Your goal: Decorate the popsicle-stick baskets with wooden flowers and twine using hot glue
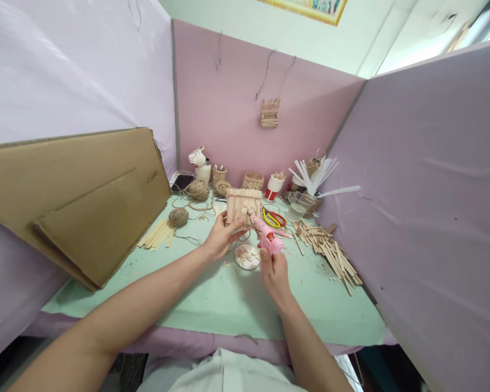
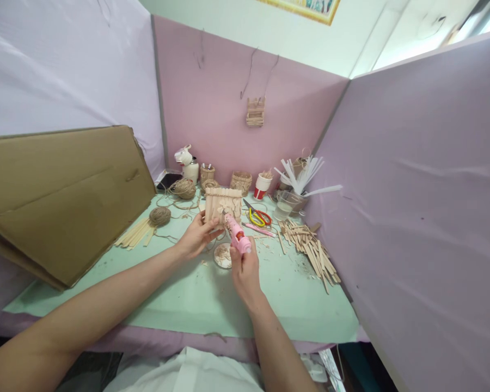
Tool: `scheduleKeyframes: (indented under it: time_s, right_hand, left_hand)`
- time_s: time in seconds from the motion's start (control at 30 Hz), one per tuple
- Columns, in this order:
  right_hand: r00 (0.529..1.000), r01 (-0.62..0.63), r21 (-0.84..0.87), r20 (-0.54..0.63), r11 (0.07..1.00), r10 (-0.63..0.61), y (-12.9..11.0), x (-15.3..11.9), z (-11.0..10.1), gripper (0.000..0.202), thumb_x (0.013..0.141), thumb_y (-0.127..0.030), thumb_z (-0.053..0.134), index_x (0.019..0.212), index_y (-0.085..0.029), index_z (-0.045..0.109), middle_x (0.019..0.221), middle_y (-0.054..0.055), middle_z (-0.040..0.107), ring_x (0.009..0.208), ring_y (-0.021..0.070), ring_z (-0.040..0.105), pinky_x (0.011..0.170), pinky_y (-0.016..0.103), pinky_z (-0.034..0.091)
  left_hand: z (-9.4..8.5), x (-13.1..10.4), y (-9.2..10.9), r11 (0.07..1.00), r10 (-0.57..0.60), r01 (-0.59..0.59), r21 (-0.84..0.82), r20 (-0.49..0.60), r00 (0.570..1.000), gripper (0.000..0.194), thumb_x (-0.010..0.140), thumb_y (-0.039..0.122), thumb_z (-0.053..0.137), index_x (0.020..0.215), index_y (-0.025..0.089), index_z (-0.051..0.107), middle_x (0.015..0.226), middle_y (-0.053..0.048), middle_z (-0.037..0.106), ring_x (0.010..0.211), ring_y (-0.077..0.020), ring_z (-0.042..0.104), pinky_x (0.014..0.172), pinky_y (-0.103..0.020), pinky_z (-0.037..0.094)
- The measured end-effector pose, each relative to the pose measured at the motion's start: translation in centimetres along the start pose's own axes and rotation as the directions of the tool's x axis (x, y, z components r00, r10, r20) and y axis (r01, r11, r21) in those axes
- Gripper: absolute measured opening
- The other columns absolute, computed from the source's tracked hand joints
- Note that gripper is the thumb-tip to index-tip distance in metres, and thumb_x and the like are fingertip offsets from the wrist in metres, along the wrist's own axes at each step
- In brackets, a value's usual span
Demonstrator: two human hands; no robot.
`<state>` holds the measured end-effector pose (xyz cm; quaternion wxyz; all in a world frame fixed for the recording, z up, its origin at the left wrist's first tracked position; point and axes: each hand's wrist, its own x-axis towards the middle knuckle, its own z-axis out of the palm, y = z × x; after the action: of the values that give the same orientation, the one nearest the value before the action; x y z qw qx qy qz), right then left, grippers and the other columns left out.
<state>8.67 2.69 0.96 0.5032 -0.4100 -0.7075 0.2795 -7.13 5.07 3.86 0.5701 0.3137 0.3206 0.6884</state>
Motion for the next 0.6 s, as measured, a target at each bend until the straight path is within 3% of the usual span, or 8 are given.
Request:
scheduleKeyframes:
  time_s: [0.3, 0.6]
  right_hand:
    - [1.000, -0.005, 0.002, -0.003, 1.000, 0.005, 0.2, -0.1, 0.1, 0.039, 0.090, -0.050, 0.039, 0.098, -0.016, 0.057, 0.072, 0.003, 0.052, 0.069, 0.0187, 0.050, 0.059, 0.029, 0.038]
    - [1.000, 0.021, -0.072, 0.018, 0.997, -0.020, -1.2, 0.1, -0.5, 0.044, 0.090, -0.052, 0.036, 0.094, -0.016, 0.059, 0.071, 0.004, 0.054, 0.069, 0.0187, 0.050, 0.061, 0.029, 0.039]
  left_hand:
    - [0.0, -0.1, 0.0, 1.000, -0.001, 0.001, -0.001, -0.009, 1.000, 0.047, 0.068, 0.021, 0.075, 0.107, 0.020, 0.048, 0.118, -0.009, 0.053, 0.099, -0.0162, 0.058, 0.086, -0.037, 0.051]
    - [-0.4, 0.5, -0.3, 0.999, 0.044, -0.043, 0.022, -0.038, 0.998, 0.052, 0.066, 0.022, 0.077, 0.108, 0.022, 0.046, 0.123, -0.009, 0.050, 0.102, -0.0177, 0.057, 0.088, -0.039, 0.049]
